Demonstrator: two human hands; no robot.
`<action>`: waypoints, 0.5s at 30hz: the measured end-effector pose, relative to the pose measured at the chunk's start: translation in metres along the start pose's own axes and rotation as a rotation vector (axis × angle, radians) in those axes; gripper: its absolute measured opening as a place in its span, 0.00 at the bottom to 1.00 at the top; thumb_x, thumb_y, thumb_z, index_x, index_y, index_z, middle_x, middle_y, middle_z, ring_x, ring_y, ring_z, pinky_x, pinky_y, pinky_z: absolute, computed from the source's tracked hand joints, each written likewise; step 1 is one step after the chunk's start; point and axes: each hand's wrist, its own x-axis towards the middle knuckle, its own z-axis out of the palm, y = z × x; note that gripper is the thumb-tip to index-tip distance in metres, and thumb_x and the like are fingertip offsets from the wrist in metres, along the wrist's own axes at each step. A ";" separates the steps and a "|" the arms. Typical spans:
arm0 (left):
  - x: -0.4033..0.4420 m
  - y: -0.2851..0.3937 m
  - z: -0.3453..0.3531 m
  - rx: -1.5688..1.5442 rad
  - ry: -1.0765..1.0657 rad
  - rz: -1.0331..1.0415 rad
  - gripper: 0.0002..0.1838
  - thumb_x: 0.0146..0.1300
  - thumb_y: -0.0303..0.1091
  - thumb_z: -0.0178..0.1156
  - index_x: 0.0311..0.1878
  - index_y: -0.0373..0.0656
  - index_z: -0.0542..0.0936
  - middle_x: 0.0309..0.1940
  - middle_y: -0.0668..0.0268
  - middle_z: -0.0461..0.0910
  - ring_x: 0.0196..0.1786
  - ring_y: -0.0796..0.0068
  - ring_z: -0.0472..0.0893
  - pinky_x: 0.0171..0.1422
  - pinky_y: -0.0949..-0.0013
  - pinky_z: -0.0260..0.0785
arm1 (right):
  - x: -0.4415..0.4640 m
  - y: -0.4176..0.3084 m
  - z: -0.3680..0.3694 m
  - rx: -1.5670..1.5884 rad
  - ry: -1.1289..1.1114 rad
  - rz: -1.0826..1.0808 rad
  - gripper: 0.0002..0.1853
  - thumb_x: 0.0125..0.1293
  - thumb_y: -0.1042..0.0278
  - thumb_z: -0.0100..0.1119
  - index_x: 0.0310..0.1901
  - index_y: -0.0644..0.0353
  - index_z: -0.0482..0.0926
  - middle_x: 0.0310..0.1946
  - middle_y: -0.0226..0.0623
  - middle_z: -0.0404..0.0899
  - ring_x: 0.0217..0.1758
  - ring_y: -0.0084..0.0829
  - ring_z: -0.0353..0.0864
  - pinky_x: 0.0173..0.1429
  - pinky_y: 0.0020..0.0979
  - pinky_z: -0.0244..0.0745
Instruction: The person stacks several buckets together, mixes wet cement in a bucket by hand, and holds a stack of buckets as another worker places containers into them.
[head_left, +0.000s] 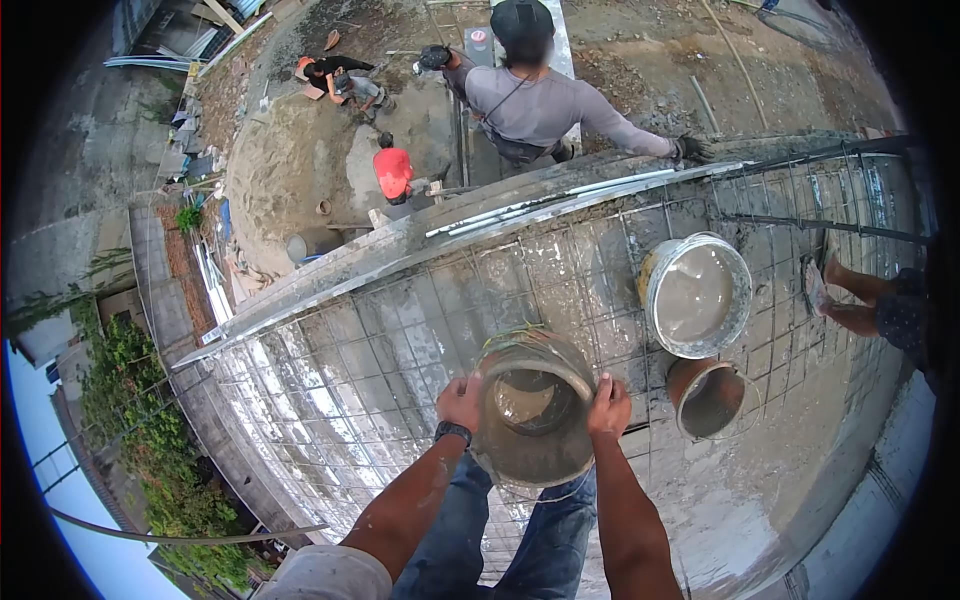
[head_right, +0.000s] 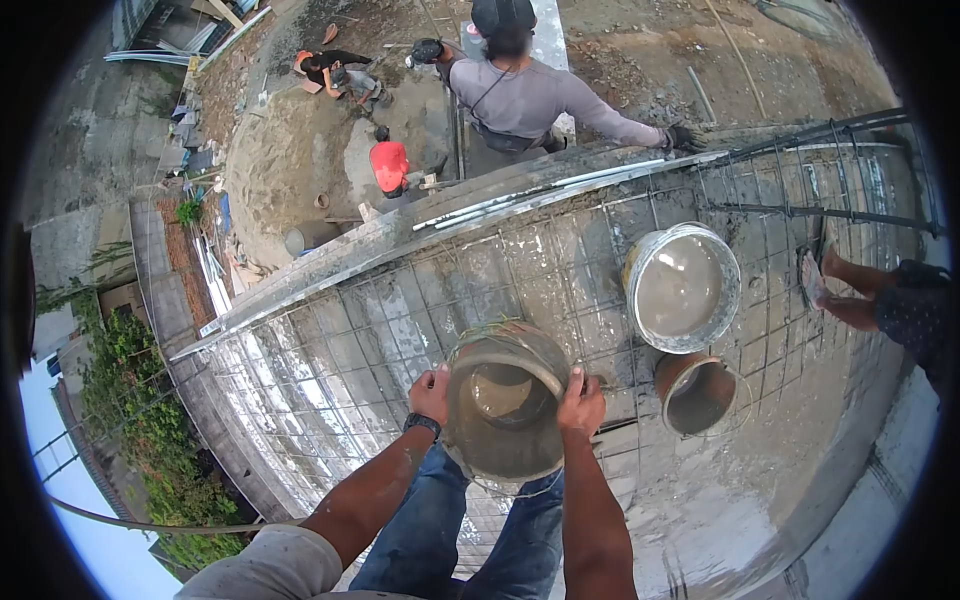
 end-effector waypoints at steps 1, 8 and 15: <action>0.001 -0.002 0.000 0.005 0.002 0.004 0.29 0.71 0.58 0.67 0.40 0.34 0.88 0.32 0.55 0.89 0.36 0.66 0.87 0.48 0.61 0.78 | 0.000 0.000 0.000 -0.001 0.002 0.010 0.32 0.77 0.38 0.54 0.41 0.68 0.82 0.38 0.64 0.84 0.45 0.67 0.82 0.49 0.56 0.74; 0.001 -0.001 0.000 0.012 0.004 -0.002 0.29 0.70 0.59 0.68 0.39 0.35 0.88 0.32 0.55 0.89 0.36 0.66 0.87 0.48 0.61 0.78 | -0.001 -0.005 -0.001 -0.038 0.010 0.018 0.32 0.77 0.38 0.54 0.40 0.68 0.82 0.38 0.64 0.84 0.44 0.67 0.82 0.49 0.56 0.74; 0.002 -0.001 0.002 0.003 0.001 -0.017 0.29 0.69 0.60 0.68 0.39 0.36 0.88 0.33 0.56 0.90 0.38 0.66 0.87 0.50 0.61 0.78 | 0.001 -0.004 -0.001 -0.040 0.012 0.004 0.32 0.78 0.38 0.54 0.42 0.68 0.83 0.39 0.63 0.85 0.45 0.66 0.83 0.49 0.56 0.75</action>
